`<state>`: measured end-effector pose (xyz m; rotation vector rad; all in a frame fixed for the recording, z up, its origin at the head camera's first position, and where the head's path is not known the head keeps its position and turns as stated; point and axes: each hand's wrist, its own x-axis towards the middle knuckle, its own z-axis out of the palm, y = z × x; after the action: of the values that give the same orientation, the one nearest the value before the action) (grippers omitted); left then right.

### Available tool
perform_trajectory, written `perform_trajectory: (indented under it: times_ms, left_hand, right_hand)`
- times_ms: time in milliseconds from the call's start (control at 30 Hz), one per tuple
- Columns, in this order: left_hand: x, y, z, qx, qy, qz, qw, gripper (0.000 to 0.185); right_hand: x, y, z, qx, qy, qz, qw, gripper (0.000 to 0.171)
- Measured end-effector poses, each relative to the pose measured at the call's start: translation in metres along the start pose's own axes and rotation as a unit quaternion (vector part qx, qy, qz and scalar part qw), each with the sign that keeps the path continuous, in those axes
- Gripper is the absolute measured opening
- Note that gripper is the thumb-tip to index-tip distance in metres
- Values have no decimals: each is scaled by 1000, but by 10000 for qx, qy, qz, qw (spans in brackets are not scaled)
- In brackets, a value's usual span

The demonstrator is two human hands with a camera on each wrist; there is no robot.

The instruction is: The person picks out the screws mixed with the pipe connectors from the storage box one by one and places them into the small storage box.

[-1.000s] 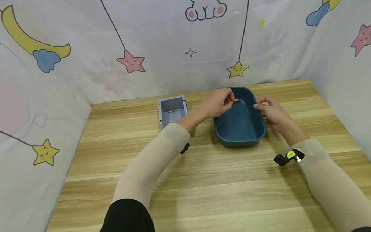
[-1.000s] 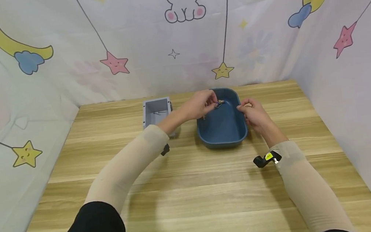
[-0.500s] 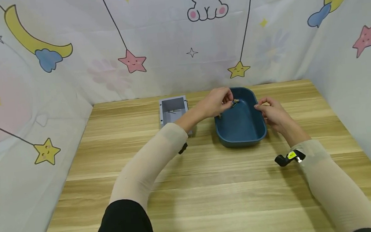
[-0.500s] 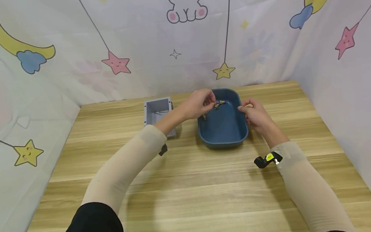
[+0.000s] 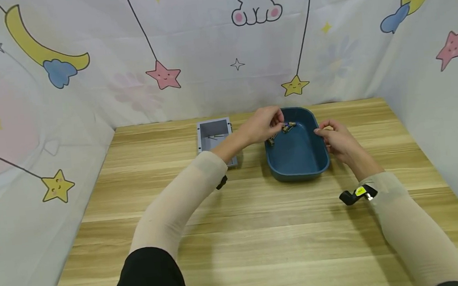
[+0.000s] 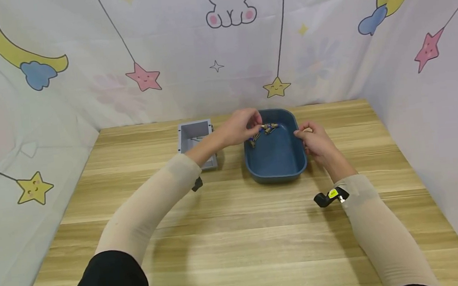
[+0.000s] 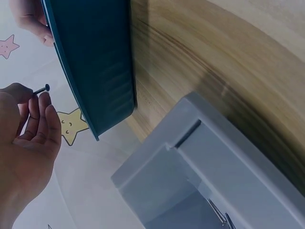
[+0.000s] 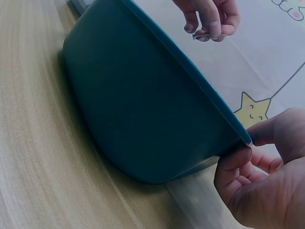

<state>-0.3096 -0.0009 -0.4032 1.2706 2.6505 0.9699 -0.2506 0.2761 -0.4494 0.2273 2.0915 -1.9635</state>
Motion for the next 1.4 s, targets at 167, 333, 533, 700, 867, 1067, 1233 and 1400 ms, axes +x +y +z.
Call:
perform_trajectory:
  times_ms: [167,333,533,700,867,1067,1233,1400]
  left_hand:
    - [-4,0,-1,11,-45,-72,10000,5]
    - [-7,1,-3,-86,-106,-148,9998,7]
    - [-9,-2,-8,-159,-152,-177,9996,7]
    - [-10,-4,-12,-116,-108,-178,9997,7]
    - [-12,-5,-17,-110,-149,-233,9996,9]
    - [-14,-6,-23,-176,-136,-298,9993,8]
    - [-15,-8,-26,-176,-142,-372,9991,9]
    - [-18,-11,-27,-156,-91,-413,9990,8]
  right_hand:
    - [1,4,-2,-69,21,37,10000,16]
    - [1,6,-2,-67,55,60,9999,16]
    - [3,5,-2,69,12,103,9999,15]
    - [3,2,-1,102,18,-11,9999,16]
    - [2,0,1,113,11,-52,9999,16]
    - [3,-3,2,177,21,-110,9998,16]
    - [2,-3,1,210,63,-47,9997,15]
    - [2,-1,0,90,57,-15,9999,14]
